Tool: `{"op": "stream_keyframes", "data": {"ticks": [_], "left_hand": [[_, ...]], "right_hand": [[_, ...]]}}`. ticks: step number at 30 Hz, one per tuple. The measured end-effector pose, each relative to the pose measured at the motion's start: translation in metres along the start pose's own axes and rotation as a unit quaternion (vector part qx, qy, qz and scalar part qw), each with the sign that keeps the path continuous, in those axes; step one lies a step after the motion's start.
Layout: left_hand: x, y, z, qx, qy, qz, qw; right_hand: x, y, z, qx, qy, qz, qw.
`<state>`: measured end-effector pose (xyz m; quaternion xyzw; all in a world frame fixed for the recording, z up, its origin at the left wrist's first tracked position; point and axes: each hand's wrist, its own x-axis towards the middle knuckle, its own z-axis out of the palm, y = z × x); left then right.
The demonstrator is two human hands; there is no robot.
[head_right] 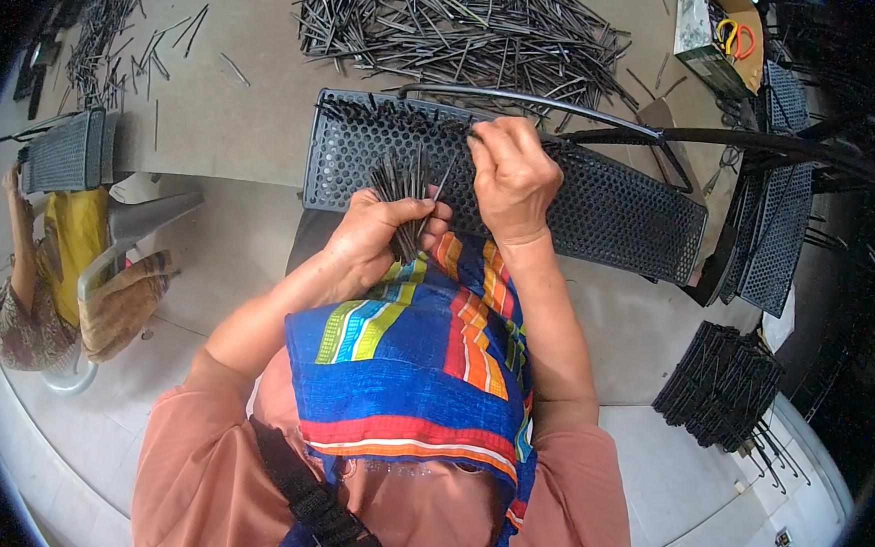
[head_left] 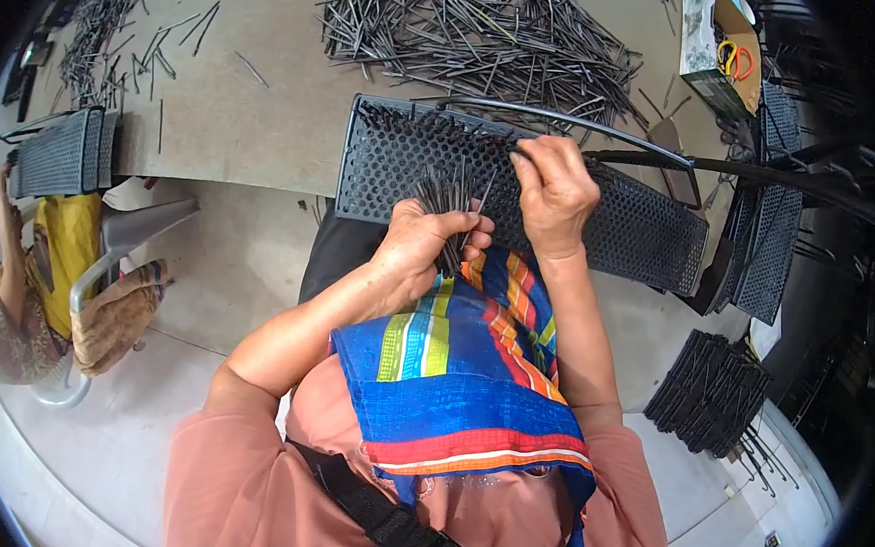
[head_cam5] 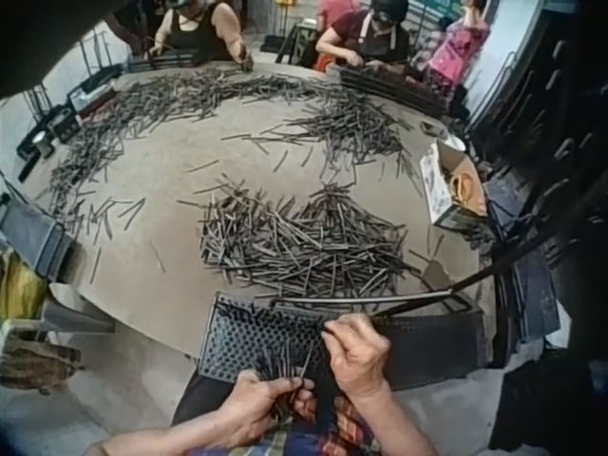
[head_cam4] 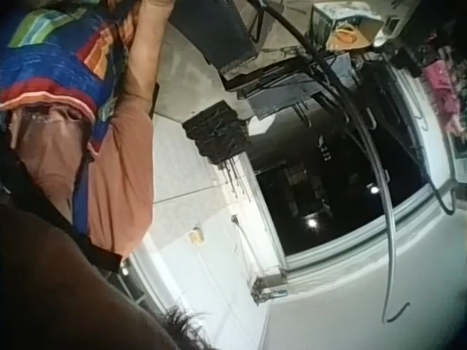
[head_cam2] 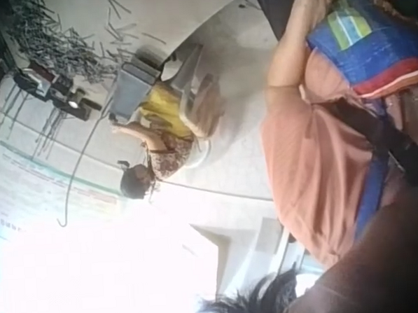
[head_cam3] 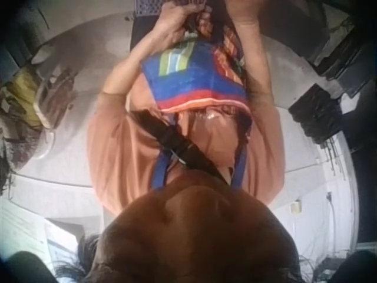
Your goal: Manually inserting metal rods into a perforated grid to assemble a radiator core.
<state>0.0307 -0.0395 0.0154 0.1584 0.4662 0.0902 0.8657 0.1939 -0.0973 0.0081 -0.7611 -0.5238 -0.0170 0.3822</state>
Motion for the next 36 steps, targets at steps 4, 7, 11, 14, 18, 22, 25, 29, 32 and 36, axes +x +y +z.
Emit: {"op": "stream_keyframes", "data": {"ticks": [4, 7, 11, 14, 18, 22, 25, 29, 32, 36], "left_hand": [[0.001, 0.001, -0.005, 0.005, -0.017, 0.001, 1.000], [-0.002, 0.004, -0.003, 0.019, -0.047, 0.006, 0.999], [-0.007, 0.008, 0.001, 0.054, -0.089, -0.014, 0.994], [-0.002, 0.000, -0.001, 0.081, -0.098, -0.016, 0.992], [-0.005, -0.002, 0.002, 0.058, -0.067, -0.005, 0.996], [-0.003, -0.004, 0.004, 0.062, -0.010, 0.031, 0.998], [-0.002, -0.005, 0.005, 0.083, 0.007, 0.042, 0.996], [0.000, -0.006, 0.003, 0.093, -0.011, 0.044, 0.995], [-0.003, -0.004, 0.004, 0.080, -0.008, 0.028, 0.996], [0.000, -0.007, 0.002, 0.058, 0.002, 0.028, 0.998]], "right_hand": [[-0.005, -0.007, -0.002, -0.006, 0.016, -0.004, 1.000], [-0.014, -0.013, -0.010, 0.106, -0.040, 0.146, 0.983], [-0.025, -0.014, -0.014, 0.372, -0.133, 0.372, 0.840], [-0.031, -0.005, -0.013, 0.435, -0.143, 0.421, 0.783], [-0.031, 0.002, -0.015, 0.471, -0.142, 0.442, 0.750], [-0.031, 0.005, -0.013, 0.473, 0.036, 0.382, 0.793], [-0.021, 0.006, -0.013, 0.416, 0.113, 0.302, 0.850], [-0.016, 0.014, -0.007, 0.289, 0.124, 0.199, 0.928], [-0.016, 0.015, -0.006, 0.218, 0.100, 0.136, 0.961], [-0.010, 0.009, -0.009, 0.184, 0.100, 0.100, 0.973]]}}
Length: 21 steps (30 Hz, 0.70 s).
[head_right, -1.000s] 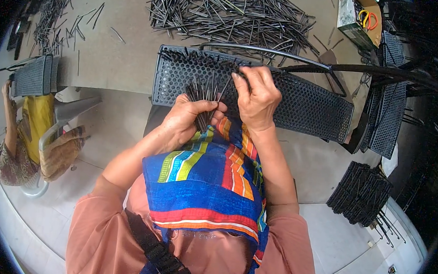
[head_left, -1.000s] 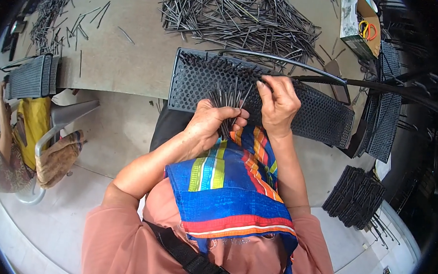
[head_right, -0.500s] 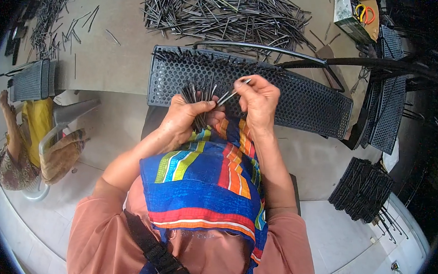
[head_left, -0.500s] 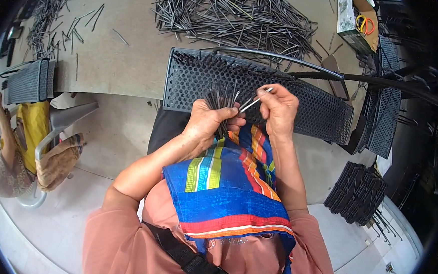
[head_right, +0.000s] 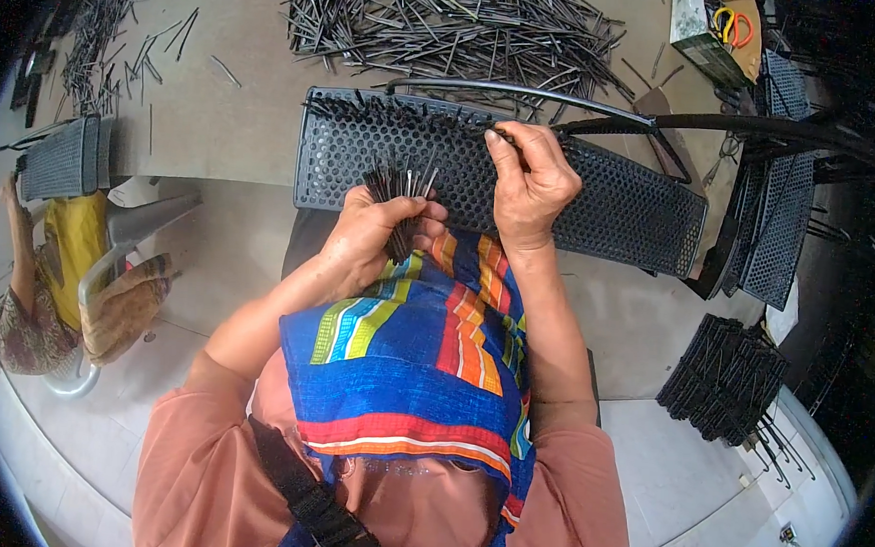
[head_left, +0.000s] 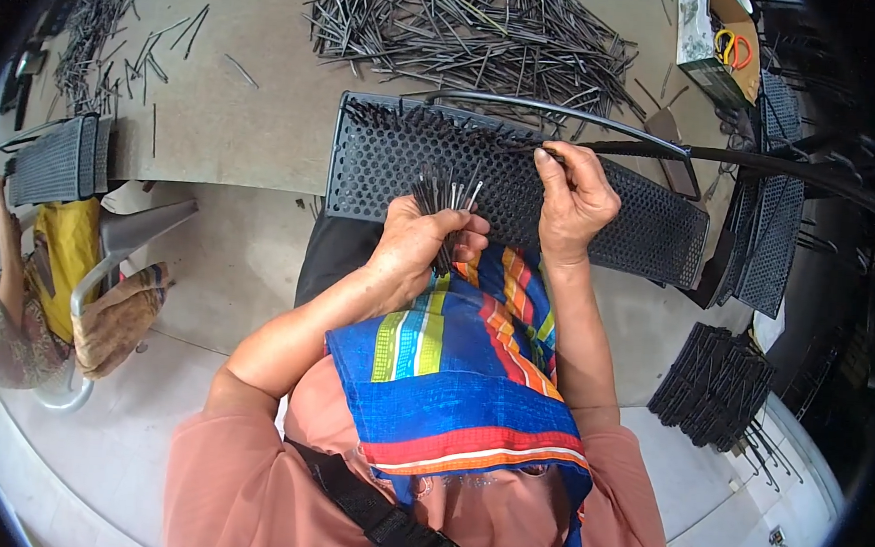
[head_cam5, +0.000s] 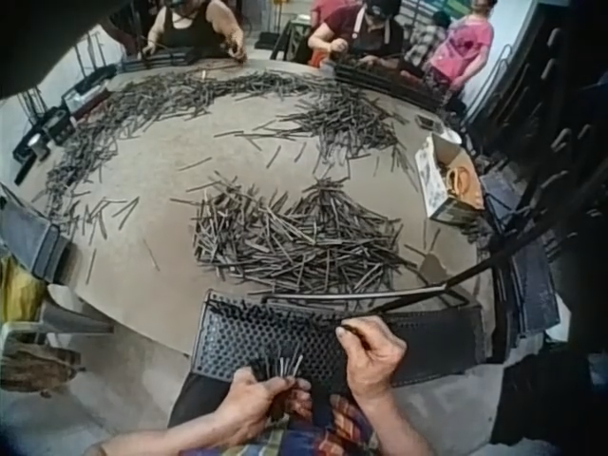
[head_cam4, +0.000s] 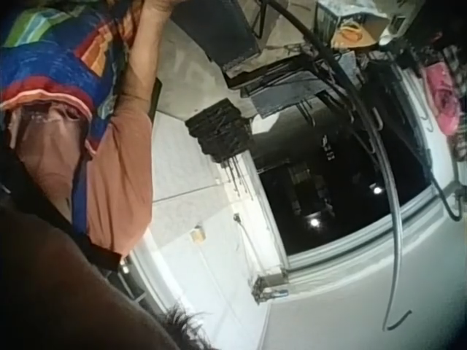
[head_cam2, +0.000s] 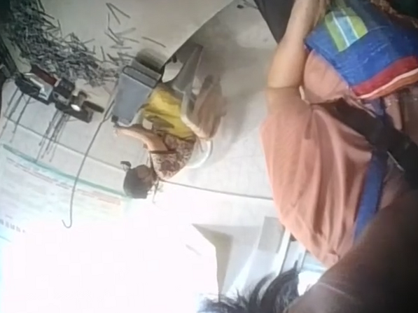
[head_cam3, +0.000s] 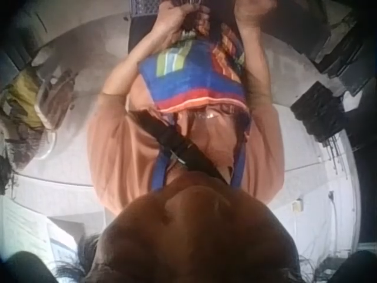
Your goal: Manually inserting metal rods into a perforated grid to assemble a radiator core.
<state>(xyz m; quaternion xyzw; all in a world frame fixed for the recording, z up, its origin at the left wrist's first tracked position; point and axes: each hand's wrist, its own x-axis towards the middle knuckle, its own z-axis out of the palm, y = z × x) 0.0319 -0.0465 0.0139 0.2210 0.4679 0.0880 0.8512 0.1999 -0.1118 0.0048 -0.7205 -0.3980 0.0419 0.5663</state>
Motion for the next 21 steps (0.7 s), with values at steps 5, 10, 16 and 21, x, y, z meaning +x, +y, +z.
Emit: {"op": "stream_keyframes", "data": {"ticks": [5, 10, 16, 21], "left_hand": [[-0.004, 0.002, -0.003, -0.014, -0.004, 0.010, 1.000], [-0.023, 0.012, -0.013, -0.010, 0.014, 0.056, 0.998], [-0.046, 0.026, -0.053, -0.029, 0.163, 0.281, 0.945], [-0.032, 0.020, -0.095, 0.035, 0.222, 0.254, 0.941]], "right_hand": [[-0.001, -0.007, 0.004, -0.059, -0.036, 0.033, 0.997], [-0.004, -0.006, 0.008, -0.037, -0.019, 0.017, 0.999], [0.008, -0.005, 0.005, -0.112, -0.080, -0.078, 0.987], [0.007, -0.010, 0.002, -0.128, -0.086, -0.097, 0.983]]}}
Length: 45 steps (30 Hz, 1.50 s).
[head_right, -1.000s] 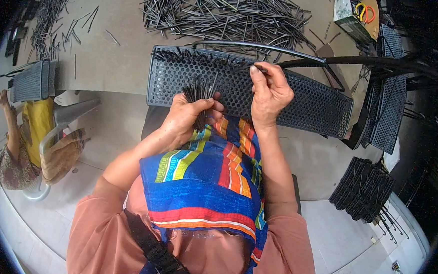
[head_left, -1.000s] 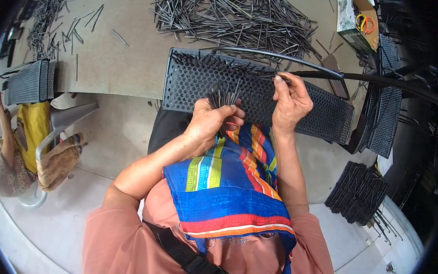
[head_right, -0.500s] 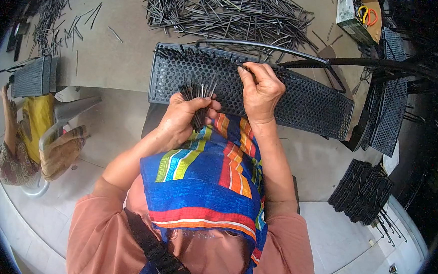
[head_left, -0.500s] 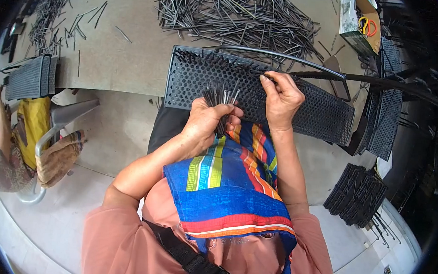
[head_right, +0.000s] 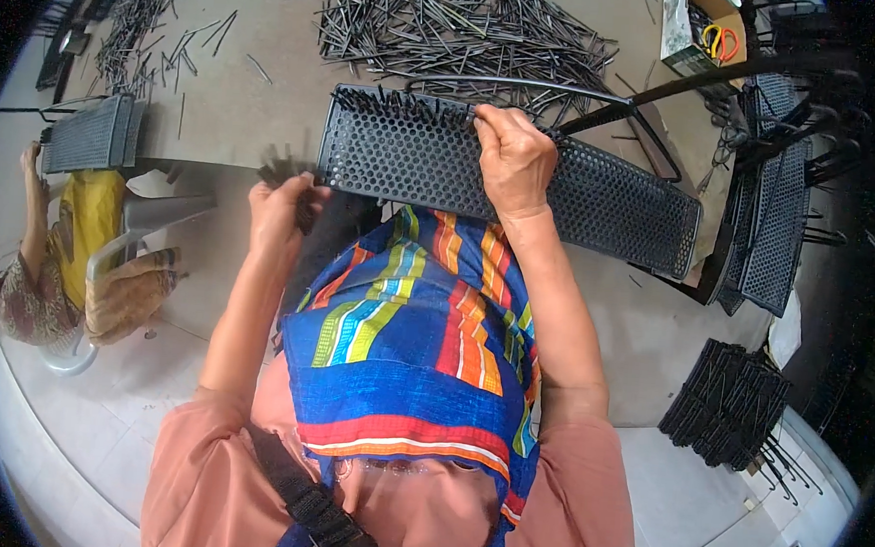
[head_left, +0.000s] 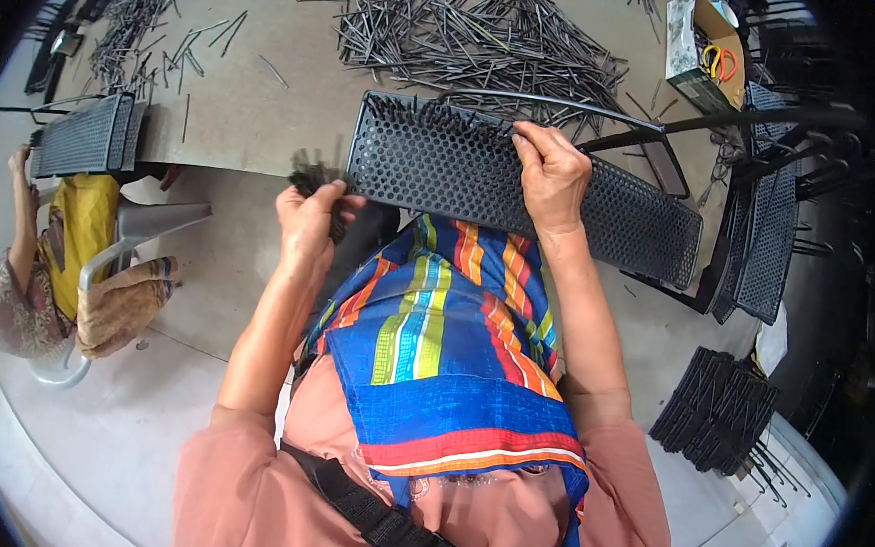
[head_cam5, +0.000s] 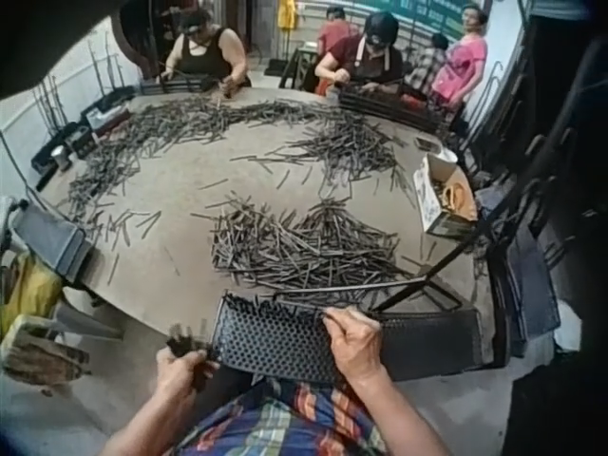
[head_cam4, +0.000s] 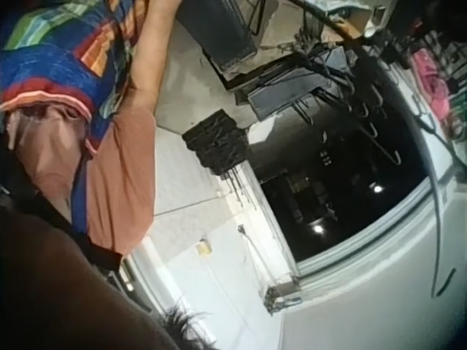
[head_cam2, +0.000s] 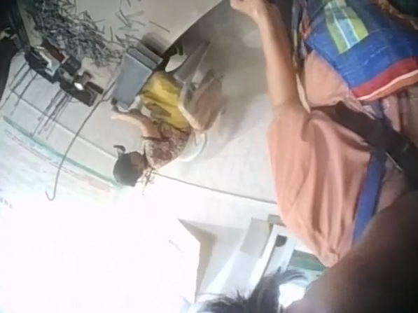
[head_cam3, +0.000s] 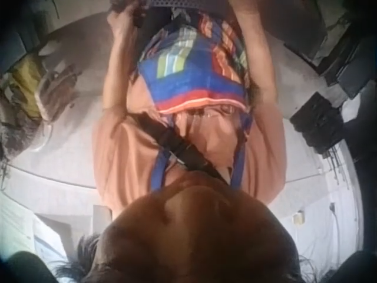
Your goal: Manually inserting metal rods into a perforated grid to assemble a radiator core.
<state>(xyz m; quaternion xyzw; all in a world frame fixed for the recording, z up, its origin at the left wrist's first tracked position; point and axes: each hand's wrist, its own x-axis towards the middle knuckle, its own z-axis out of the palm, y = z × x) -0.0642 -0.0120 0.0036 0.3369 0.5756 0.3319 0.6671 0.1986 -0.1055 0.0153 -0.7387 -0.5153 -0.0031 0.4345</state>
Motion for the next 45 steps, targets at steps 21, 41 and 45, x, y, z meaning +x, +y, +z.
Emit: {"op": "stream_keyframes", "data": {"ticks": [21, 41, 45], "left_hand": [[-0.062, -0.022, -0.005, -0.066, -0.092, 0.014, 0.993], [-0.055, -0.013, 0.011, -0.064, -0.219, -0.197, 0.953], [-0.052, -0.012, 0.006, -0.070, -0.181, -0.201, 0.960]], "right_hand": [[-0.062, -0.022, -0.001, 0.274, -0.094, 0.203, 0.935], [-0.034, -0.062, 0.044, 0.409, -0.267, 0.402, 0.774], [-0.030, -0.065, 0.048, 0.425, -0.321, 0.371, 0.761]]}}
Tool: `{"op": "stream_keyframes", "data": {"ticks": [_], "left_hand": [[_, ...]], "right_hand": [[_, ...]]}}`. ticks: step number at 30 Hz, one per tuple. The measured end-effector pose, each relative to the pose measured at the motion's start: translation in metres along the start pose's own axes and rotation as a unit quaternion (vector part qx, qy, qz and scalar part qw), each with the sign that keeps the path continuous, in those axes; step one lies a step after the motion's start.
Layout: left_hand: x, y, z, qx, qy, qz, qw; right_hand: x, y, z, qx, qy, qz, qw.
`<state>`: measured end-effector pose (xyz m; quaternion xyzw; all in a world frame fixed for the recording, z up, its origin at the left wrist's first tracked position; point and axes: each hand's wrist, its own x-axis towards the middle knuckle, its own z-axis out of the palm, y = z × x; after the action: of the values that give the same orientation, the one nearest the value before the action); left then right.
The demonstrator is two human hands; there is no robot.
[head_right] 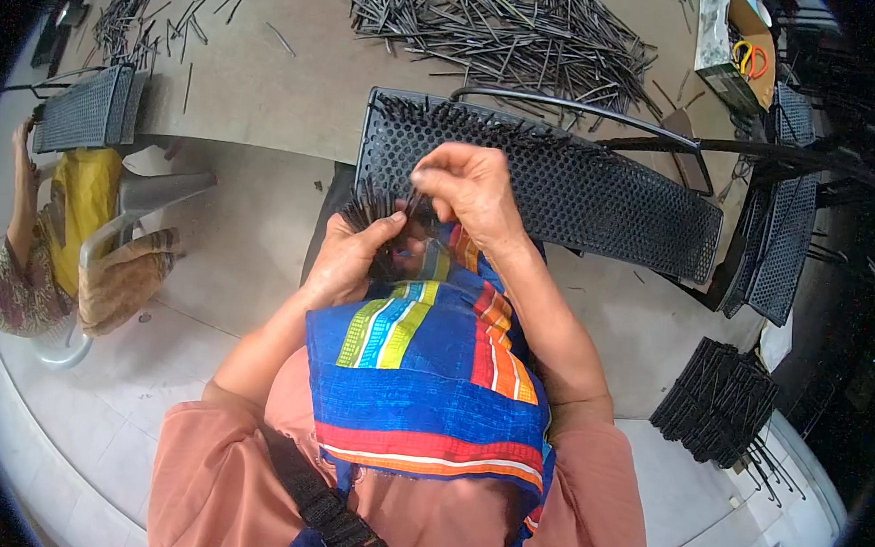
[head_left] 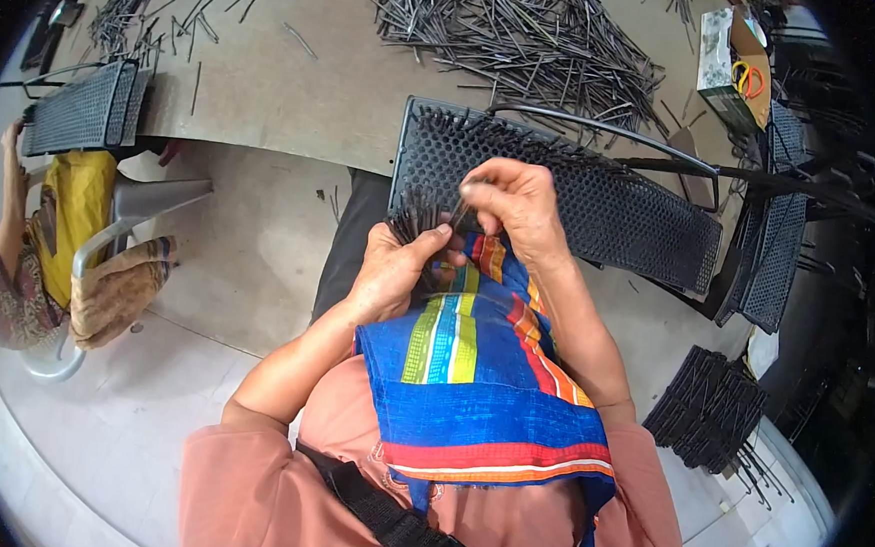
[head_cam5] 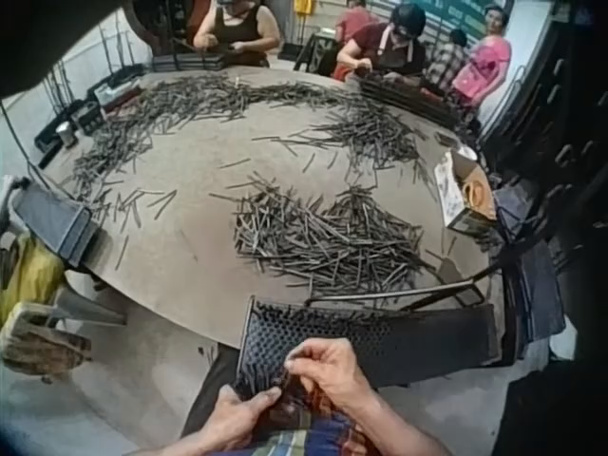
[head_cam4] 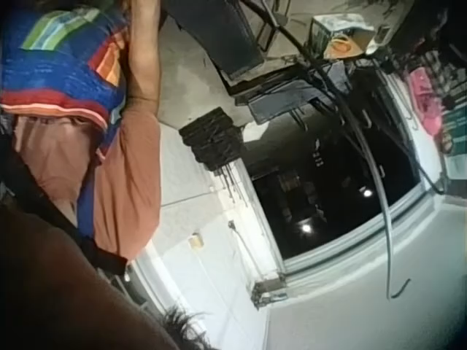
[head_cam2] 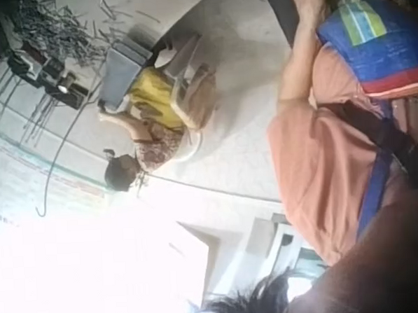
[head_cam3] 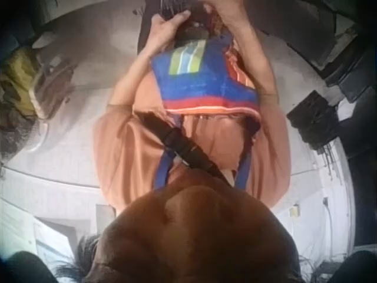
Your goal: Manually inserting metal rods into a perforated grid to assemble a radiator core.
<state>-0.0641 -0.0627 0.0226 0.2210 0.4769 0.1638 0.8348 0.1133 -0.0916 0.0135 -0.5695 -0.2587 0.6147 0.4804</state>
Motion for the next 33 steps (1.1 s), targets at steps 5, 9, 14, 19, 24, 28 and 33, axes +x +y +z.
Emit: {"op": "stream_keyframes", "data": {"ticks": [5, 9, 14, 19, 24, 28, 33], "left_hand": [[0.002, 0.002, -0.025, -0.003, -0.003, 0.015, 1.000], [-0.001, 0.009, -0.020, -0.014, 0.010, 0.022, 1.000], [0.003, 0.013, -0.024, -0.058, 0.043, 0.037, 0.997], [0.005, 0.018, -0.025, -0.045, 0.035, 0.029, 0.998], [0.005, 0.023, -0.027, -0.086, 0.039, 0.013, 0.995], [0.005, 0.022, -0.028, -0.080, 0.042, 0.026, 0.996], [0.006, 0.022, -0.026, -0.064, 0.041, 0.029, 0.997]], "right_hand": [[0.009, -0.012, 0.014, 0.005, 0.213, -0.225, 0.951], [0.035, -0.003, 0.025, -0.132, 0.223, -0.335, 0.906], [0.044, -0.002, 0.033, -0.185, 0.218, -0.361, 0.888], [0.046, -0.005, 0.036, -0.216, 0.220, -0.382, 0.871], [0.045, -0.010, 0.038, -0.272, 0.208, -0.403, 0.848], [0.046, -0.010, 0.041, -0.259, 0.211, -0.393, 0.857], [0.048, -0.012, 0.040, -0.291, 0.202, -0.405, 0.843]]}}
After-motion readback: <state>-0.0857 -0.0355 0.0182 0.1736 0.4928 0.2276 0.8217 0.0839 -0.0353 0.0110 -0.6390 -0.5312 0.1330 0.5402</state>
